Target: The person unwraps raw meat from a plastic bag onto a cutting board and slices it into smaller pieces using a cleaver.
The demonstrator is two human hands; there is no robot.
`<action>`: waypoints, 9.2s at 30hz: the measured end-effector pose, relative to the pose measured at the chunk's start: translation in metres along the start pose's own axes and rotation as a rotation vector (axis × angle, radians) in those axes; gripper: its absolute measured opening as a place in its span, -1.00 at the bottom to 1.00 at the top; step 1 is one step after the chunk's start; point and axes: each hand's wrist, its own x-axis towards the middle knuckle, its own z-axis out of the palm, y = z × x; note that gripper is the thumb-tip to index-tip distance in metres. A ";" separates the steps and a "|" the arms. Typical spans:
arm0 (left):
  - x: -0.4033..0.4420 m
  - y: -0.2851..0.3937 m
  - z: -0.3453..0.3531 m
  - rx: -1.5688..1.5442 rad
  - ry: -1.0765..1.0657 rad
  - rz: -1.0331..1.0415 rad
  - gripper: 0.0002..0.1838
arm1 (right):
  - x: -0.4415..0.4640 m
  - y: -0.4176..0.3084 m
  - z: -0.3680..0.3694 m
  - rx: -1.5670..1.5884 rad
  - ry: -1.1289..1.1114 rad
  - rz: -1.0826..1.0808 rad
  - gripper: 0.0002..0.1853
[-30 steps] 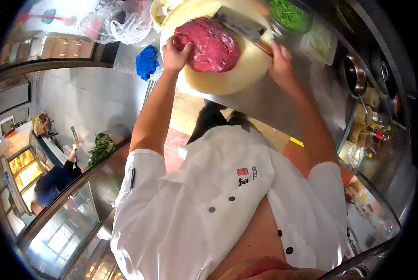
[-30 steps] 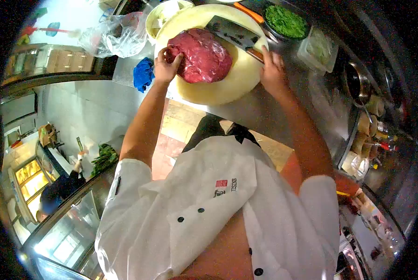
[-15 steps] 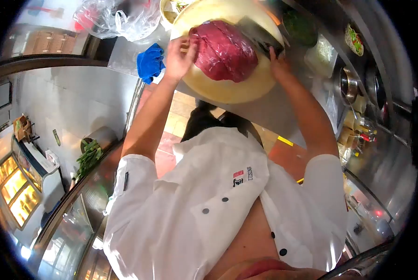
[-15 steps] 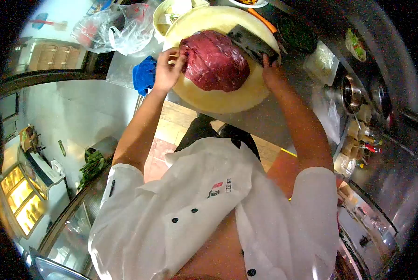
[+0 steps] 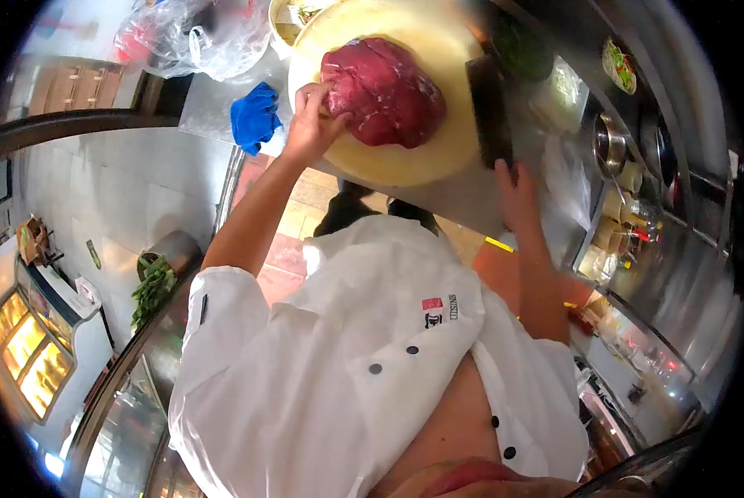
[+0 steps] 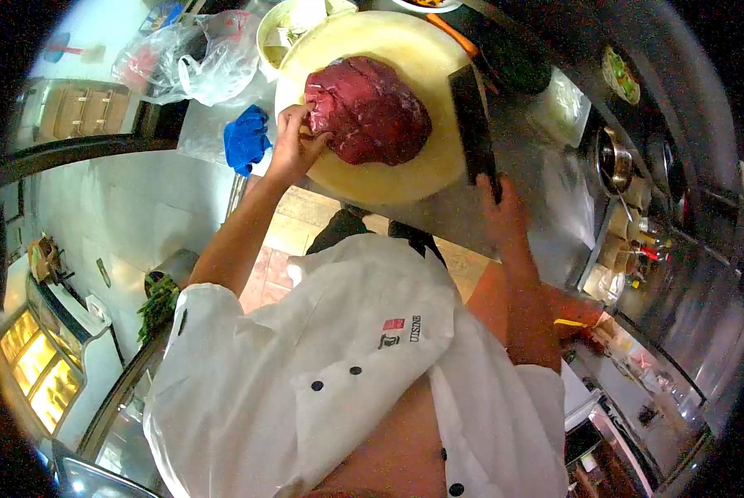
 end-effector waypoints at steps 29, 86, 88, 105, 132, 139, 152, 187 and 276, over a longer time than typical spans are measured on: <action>0.064 0.081 0.062 0.465 -0.146 0.434 -0.60 | -0.012 -0.021 0.003 0.003 0.090 -0.081 -0.67; 0.097 0.063 0.047 0.451 -0.363 0.394 -0.55 | 0.081 -0.123 0.029 -0.186 -0.329 -0.252 -0.74; 0.096 0.062 0.042 0.451 -0.346 0.358 -0.54 | 0.080 -0.122 0.027 -0.156 -0.319 -0.233 -0.74; 0.152 0.010 0.030 0.700 -0.538 0.266 -0.38 | 0.061 -0.078 -0.005 0.091 -0.117 -0.210 -0.70; 0.097 0.025 0.024 0.430 -0.150 0.261 -0.67 | 0.096 -0.144 -0.002 -0.159 -0.365 -0.290 -0.56; 0.098 0.025 0.021 0.393 -0.136 0.277 -0.68 | 0.124 -0.130 -0.008 -0.159 -0.430 -0.239 -0.54; 0.093 0.021 0.021 0.393 -0.130 0.262 -0.69 | 0.120 -0.124 -0.008 -0.156 -0.354 -0.221 -0.61; 0.097 0.042 0.031 0.462 -0.238 0.347 -0.69 | 0.111 -0.153 0.045 -0.281 -0.254 -0.321 -0.71; 0.041 0.063 0.056 0.430 -0.044 0.342 -0.64 | -0.034 -0.008 -0.022 0.217 -0.130 -0.009 -0.70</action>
